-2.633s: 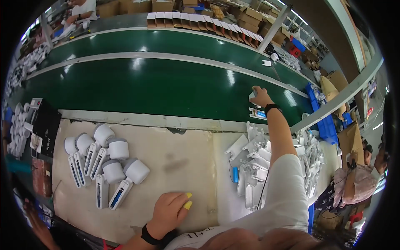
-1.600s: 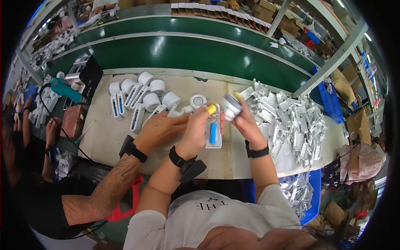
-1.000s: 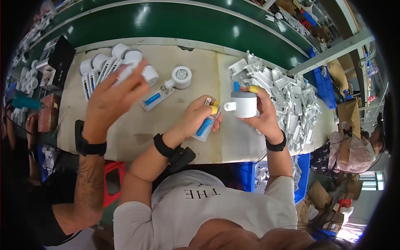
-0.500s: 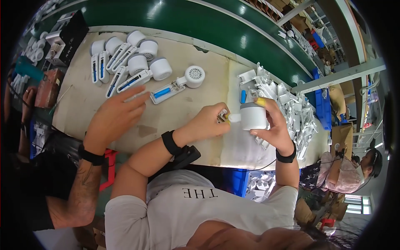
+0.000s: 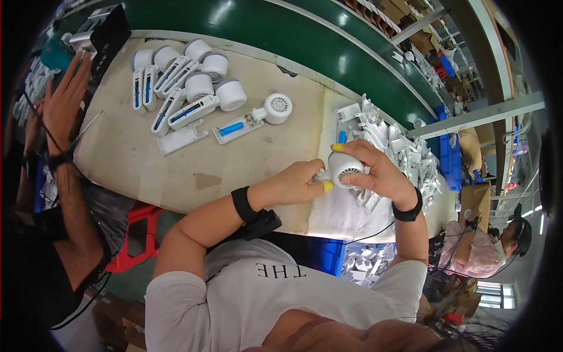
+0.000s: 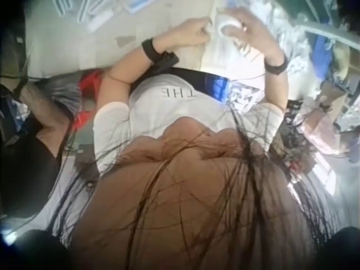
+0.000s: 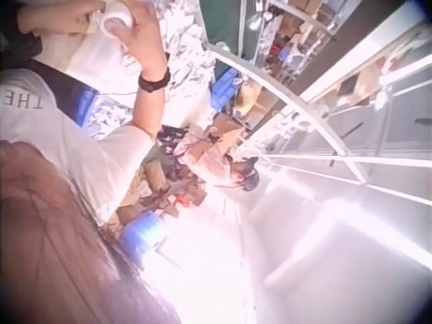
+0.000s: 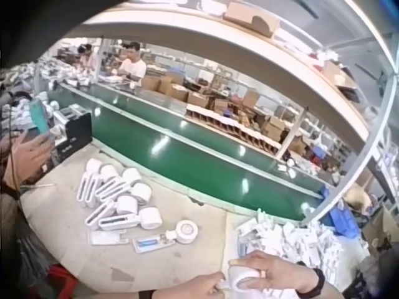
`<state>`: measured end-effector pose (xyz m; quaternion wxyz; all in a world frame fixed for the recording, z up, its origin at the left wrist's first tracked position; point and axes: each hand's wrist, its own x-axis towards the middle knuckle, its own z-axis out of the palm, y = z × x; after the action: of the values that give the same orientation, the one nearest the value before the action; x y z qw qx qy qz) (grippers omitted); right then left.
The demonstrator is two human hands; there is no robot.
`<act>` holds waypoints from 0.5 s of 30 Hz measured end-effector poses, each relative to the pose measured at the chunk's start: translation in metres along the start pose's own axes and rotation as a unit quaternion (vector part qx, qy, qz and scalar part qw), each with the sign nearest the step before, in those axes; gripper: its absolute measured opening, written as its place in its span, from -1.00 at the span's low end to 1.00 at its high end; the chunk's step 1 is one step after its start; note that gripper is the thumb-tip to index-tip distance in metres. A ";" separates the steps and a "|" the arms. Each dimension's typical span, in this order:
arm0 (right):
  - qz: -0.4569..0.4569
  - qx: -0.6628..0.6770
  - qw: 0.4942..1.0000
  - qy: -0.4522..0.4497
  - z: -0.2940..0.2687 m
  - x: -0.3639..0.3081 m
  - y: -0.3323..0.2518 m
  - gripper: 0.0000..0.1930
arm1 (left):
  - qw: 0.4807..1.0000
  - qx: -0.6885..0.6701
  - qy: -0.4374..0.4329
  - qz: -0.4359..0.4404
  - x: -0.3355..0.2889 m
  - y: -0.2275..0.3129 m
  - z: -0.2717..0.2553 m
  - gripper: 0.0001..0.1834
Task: The person picks up a fan body, inserts a battery, and fits a plastic cover over the battery compartment. They then press the pieces together to snap them into place and set the assembled fan on the table before reaching for the next set of components.
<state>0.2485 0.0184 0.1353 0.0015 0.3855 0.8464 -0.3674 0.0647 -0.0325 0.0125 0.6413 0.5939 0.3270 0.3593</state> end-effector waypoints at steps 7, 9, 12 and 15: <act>-0.036 0.314 0.948 -0.027 -0.004 0.011 0.051 -0.48 | 0.993 -0.097 -0.068 -0.004 -0.009 0.016 0.002 -0.78; -0.039 0.491 0.869 -0.047 -0.001 0.029 0.063 -0.48 | 0.964 -0.241 -0.112 0.027 -0.009 0.015 -0.003 -0.78; 0.024 0.247 0.955 0.165 0.031 0.080 0.052 -0.41 | 0.941 -0.288 -0.171 0.056 -0.009 0.010 -0.011 -0.77; -0.033 0.066 0.987 0.146 0.058 0.122 0.035 -0.23 | 0.944 -0.280 -0.164 0.053 -0.009 0.011 -0.009 -0.79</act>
<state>0.1700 0.0771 0.0364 -0.1599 0.4058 0.8240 -0.3616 0.0513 -0.0354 0.0224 0.8064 0.4577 0.0718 0.3676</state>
